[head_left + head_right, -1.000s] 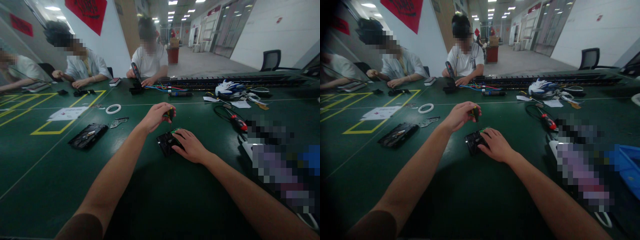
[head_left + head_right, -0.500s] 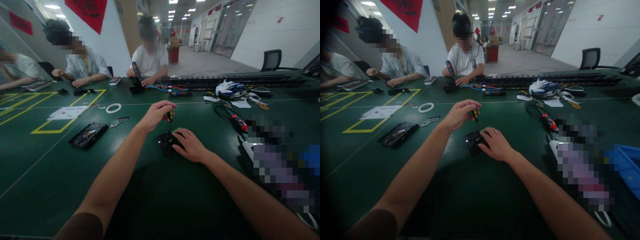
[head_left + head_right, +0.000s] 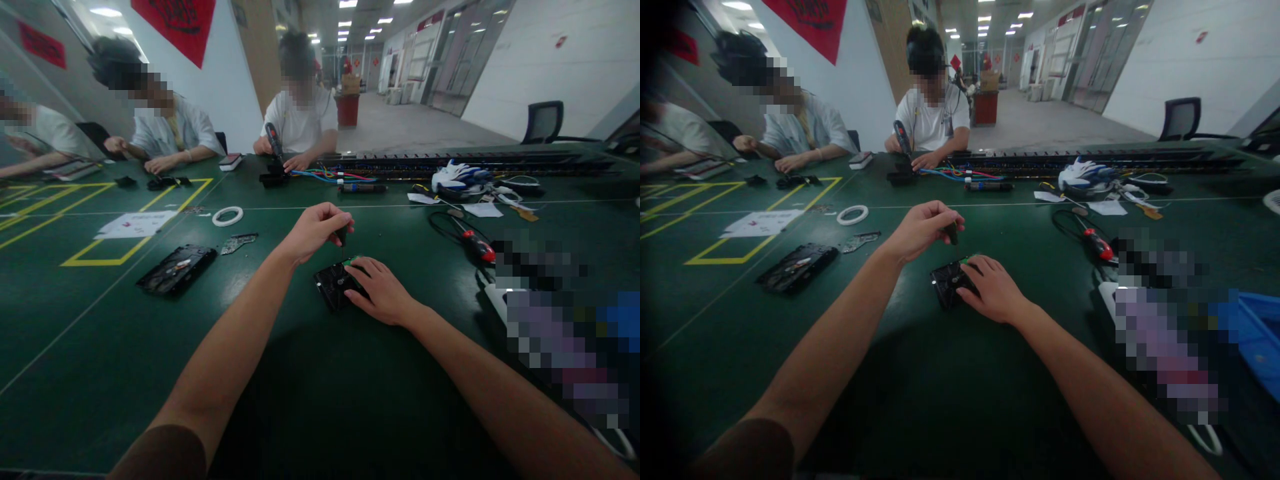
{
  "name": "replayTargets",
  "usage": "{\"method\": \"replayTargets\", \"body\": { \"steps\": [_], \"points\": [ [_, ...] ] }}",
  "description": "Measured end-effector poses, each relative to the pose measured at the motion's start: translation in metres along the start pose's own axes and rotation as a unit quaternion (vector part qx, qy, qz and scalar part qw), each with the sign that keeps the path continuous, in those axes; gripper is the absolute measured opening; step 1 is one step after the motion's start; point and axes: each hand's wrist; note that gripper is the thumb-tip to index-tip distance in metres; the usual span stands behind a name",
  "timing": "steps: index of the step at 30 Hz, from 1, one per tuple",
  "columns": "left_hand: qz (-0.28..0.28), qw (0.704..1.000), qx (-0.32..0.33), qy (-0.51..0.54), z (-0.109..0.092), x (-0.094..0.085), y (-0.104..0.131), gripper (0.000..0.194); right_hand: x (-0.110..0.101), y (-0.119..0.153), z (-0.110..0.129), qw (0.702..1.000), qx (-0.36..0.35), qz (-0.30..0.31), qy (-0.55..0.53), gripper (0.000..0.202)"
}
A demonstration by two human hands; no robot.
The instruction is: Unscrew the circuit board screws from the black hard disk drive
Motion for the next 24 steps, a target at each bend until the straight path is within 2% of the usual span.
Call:
{"method": "replayTargets", "body": {
  "steps": [5,9,17,24],
  "points": [
    [0.024,1.000,0.015,0.008,-0.0013,-0.0001,0.0009,0.025,0.0009,0.0000,-0.0007,1.000,-0.002,0.001,-0.001,0.053],
    [0.021,1.000,0.006,-0.005,0.0002,-0.0005,0.0001,0.023,0.0012,0.0003,-0.0006,1.000,0.000,0.003,0.002,0.053],
    [0.028,0.999,-0.018,0.035,0.0014,-0.0018,-0.0005,0.023,0.0029,0.0017,-0.0009,1.000,0.001,-0.003,0.004,0.053],
    [0.030,0.999,-0.014,0.036,0.0008,-0.0023,-0.0005,0.020,0.0023,0.0013,-0.0019,1.000,-0.002,0.007,0.003,0.055]
  ]
}}
Point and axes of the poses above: each hand's wrist, its own y-axis away from the middle knuckle, its own x-axis out of the palm, z = x × y, and after that the axes turned 7 degrees about y, right-handed
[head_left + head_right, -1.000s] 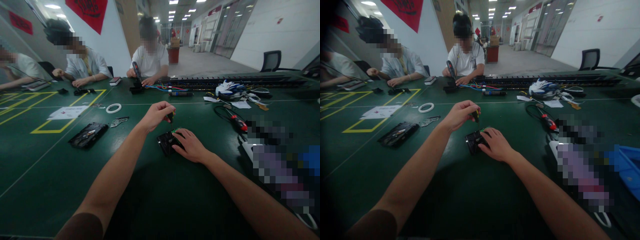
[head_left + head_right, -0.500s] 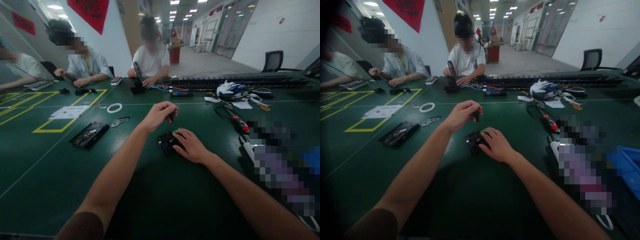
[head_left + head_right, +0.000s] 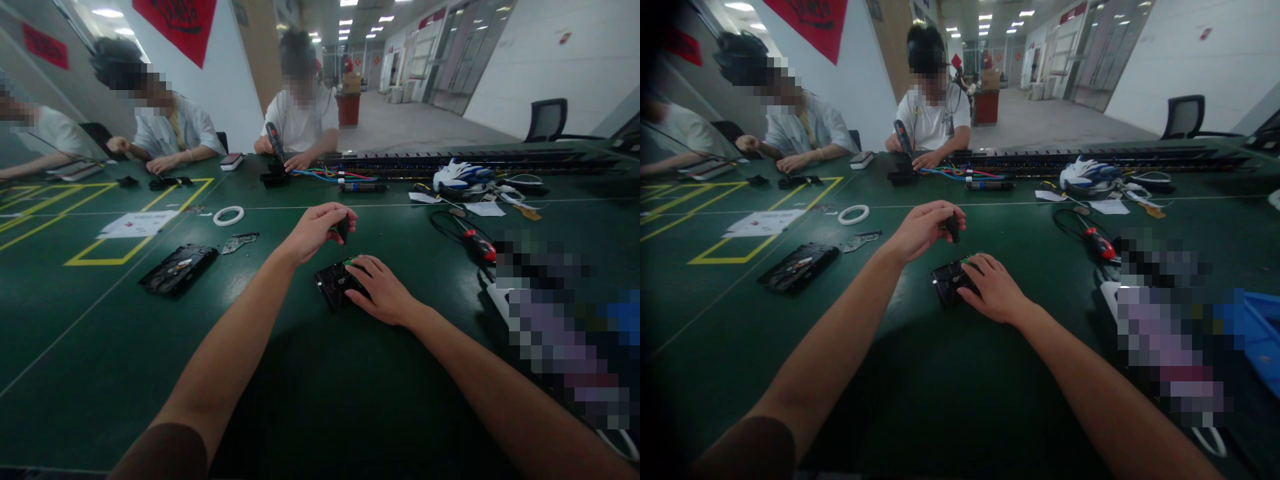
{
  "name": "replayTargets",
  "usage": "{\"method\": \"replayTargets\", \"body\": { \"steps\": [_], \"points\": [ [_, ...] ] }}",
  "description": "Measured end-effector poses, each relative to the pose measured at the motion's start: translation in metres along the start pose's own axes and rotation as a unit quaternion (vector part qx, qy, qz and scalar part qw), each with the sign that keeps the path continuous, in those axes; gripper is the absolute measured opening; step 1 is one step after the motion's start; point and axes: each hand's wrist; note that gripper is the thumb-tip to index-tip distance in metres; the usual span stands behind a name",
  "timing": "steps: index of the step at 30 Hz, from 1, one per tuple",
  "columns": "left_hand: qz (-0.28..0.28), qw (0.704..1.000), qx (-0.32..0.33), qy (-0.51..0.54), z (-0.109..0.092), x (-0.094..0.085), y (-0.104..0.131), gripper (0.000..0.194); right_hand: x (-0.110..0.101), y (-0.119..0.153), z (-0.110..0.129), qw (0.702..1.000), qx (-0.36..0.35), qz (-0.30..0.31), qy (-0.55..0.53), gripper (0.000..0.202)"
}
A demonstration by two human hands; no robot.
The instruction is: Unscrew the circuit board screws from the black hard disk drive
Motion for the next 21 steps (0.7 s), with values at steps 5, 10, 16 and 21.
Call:
{"method": "replayTargets", "body": {
  "steps": [5,10,16,21],
  "points": [
    [0.001,1.000,0.004,0.009,0.0010,-0.0005,-0.0001,0.020,0.0003,-0.0004,-0.0008,1.000,-0.004,-0.005,-0.014,0.055],
    [0.009,1.000,0.012,0.009,0.0026,-0.0014,-0.0007,0.023,0.0014,-0.0006,-0.0009,1.000,-0.008,-0.013,-0.021,0.053],
    [0.010,1.000,0.008,0.000,0.0022,-0.0007,0.0003,0.028,-0.0013,-0.0009,0.0005,1.000,-0.006,-0.004,-0.017,0.054],
    [0.004,1.000,0.018,-0.006,0.0014,0.0007,0.0012,0.029,0.0001,-0.0010,0.0001,1.000,-0.006,-0.008,-0.016,0.054]
  ]
}}
Point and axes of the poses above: each hand's wrist, its own y-axis away from the middle knuckle, its own x-axis out of the palm, z = x × y, and after that the axes turned 7 degrees about y, right-handed
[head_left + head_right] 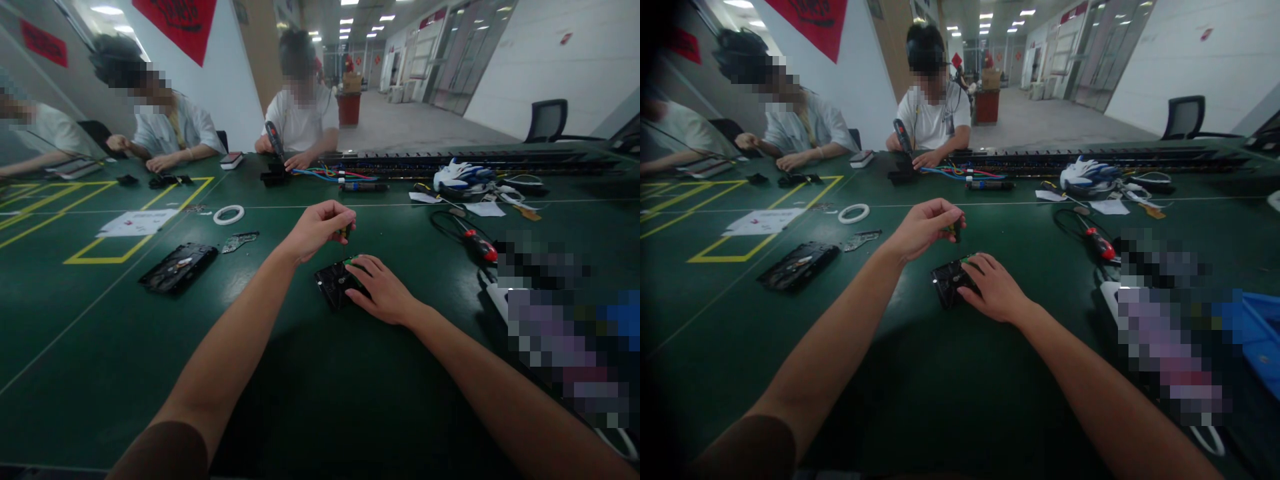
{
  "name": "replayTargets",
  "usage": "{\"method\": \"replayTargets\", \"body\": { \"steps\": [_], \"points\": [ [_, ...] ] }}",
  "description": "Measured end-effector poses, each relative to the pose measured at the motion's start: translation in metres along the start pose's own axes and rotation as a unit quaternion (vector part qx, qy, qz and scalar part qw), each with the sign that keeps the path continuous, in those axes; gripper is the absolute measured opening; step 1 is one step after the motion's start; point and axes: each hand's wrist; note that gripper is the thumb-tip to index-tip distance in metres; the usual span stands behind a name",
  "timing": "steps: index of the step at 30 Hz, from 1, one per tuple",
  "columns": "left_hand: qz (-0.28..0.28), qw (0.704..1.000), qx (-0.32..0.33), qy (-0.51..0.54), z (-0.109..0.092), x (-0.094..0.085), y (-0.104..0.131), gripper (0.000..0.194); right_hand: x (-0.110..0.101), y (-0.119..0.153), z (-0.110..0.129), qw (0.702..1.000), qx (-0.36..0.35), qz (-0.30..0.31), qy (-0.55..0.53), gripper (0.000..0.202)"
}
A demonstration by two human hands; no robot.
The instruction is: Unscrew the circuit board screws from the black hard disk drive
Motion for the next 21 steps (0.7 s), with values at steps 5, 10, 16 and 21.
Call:
{"method": "replayTargets", "body": {
  "steps": [5,10,16,21],
  "points": [
    [0.004,1.000,0.000,0.001,-0.0001,0.0017,0.0007,0.031,0.0012,0.0001,-0.0007,1.000,0.002,0.001,0.004,0.054],
    [0.012,1.000,0.008,-0.020,0.0004,0.0015,-0.0003,0.028,0.0011,0.0000,-0.0006,1.000,-0.001,-0.002,0.003,0.054],
    [0.017,0.998,-0.033,0.054,0.0020,-0.0040,-0.0027,0.030,0.0017,0.0004,-0.0014,1.000,-0.001,0.000,0.002,0.055],
    [0.024,0.997,-0.039,0.065,0.0005,-0.0051,-0.0009,0.024,0.0017,0.0008,-0.0014,1.000,0.001,0.003,0.008,0.056]
  ]
}}
Point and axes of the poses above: each hand's wrist, its own y-axis away from the middle knuckle, its own x-axis out of the palm, z = x × y, and after that the axes turned 7 degrees about y, right-handed
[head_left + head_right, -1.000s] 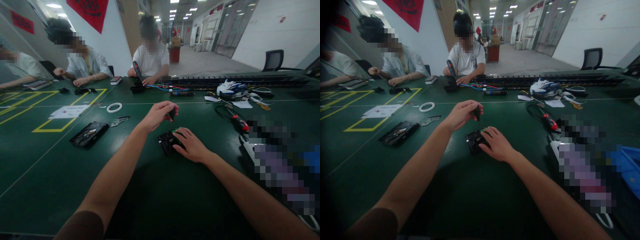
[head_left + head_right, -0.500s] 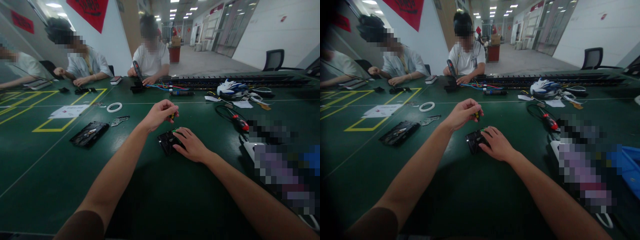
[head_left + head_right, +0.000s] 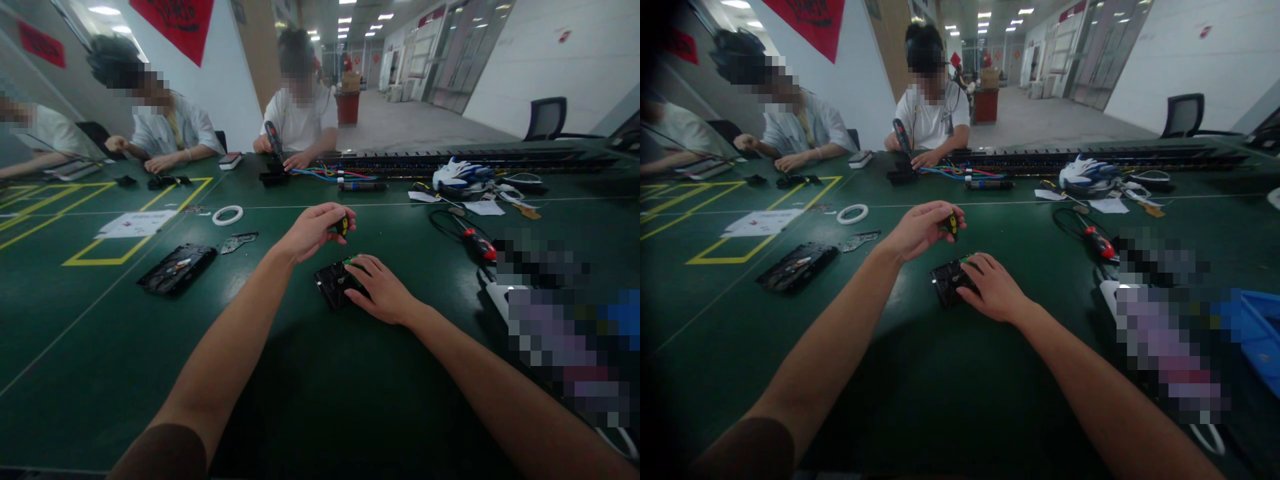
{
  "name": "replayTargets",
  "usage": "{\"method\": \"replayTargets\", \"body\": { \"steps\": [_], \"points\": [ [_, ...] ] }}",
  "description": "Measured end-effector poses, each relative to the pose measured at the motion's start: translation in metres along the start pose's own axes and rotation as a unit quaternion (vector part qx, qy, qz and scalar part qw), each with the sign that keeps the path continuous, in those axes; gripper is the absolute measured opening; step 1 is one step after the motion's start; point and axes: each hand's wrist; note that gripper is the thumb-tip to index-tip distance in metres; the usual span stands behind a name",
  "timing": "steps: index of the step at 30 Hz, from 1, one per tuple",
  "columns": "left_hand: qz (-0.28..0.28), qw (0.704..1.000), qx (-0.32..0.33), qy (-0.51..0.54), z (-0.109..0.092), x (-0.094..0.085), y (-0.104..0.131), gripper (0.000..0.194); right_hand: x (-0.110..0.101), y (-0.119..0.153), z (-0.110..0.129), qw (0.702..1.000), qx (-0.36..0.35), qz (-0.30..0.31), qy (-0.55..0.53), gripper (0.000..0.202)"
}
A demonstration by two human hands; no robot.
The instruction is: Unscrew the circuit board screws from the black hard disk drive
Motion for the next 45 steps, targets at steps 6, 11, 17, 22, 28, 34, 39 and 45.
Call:
{"method": "replayTargets", "body": {
  "steps": [6,11,17,22,28,34,39,45],
  "points": [
    [0.006,1.000,0.007,-0.017,-0.0031,0.0039,0.0026,0.022,-0.0005,-0.0001,0.0003,1.000,-0.001,0.003,0.006,0.057],
    [-0.032,0.999,0.013,-0.037,-0.0031,0.0032,0.0014,0.022,-0.0005,0.0005,0.0001,1.000,0.004,0.002,0.000,0.056],
    [-0.022,0.999,0.015,-0.041,-0.0039,0.0027,0.0016,0.019,-0.0004,0.0006,0.0007,1.000,-0.001,-0.007,-0.009,0.054],
    [-0.022,0.999,0.003,-0.047,-0.0029,0.0016,0.0008,0.023,-0.0010,0.0004,0.0009,1.000,0.004,-0.002,-0.009,0.054],
    [-0.021,1.000,-0.008,-0.013,-0.0017,-0.0006,-0.0007,0.024,0.0005,0.0005,-0.0003,1.000,0.004,0.002,-0.006,0.056],
    [-0.011,1.000,-0.011,0.001,-0.0042,0.0013,0.0024,0.020,0.0005,0.0009,-0.0001,1.000,0.005,0.001,-0.005,0.055],
    [-0.037,0.999,-0.006,-0.011,-0.0042,0.0038,0.0023,0.021,0.0000,0.0006,0.0005,1.000,0.003,-0.003,-0.005,0.055],
    [-0.036,0.999,-0.001,-0.012,-0.0042,0.0032,0.0022,0.020,-0.0001,0.0007,0.0007,1.000,0.002,-0.006,-0.012,0.053]
  ]
}}
Point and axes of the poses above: each hand's wrist, its own y-axis away from the middle knuckle, its own x-axis out of the palm, z = x × y, and after that the axes turned 7 degrees about y, right-handed
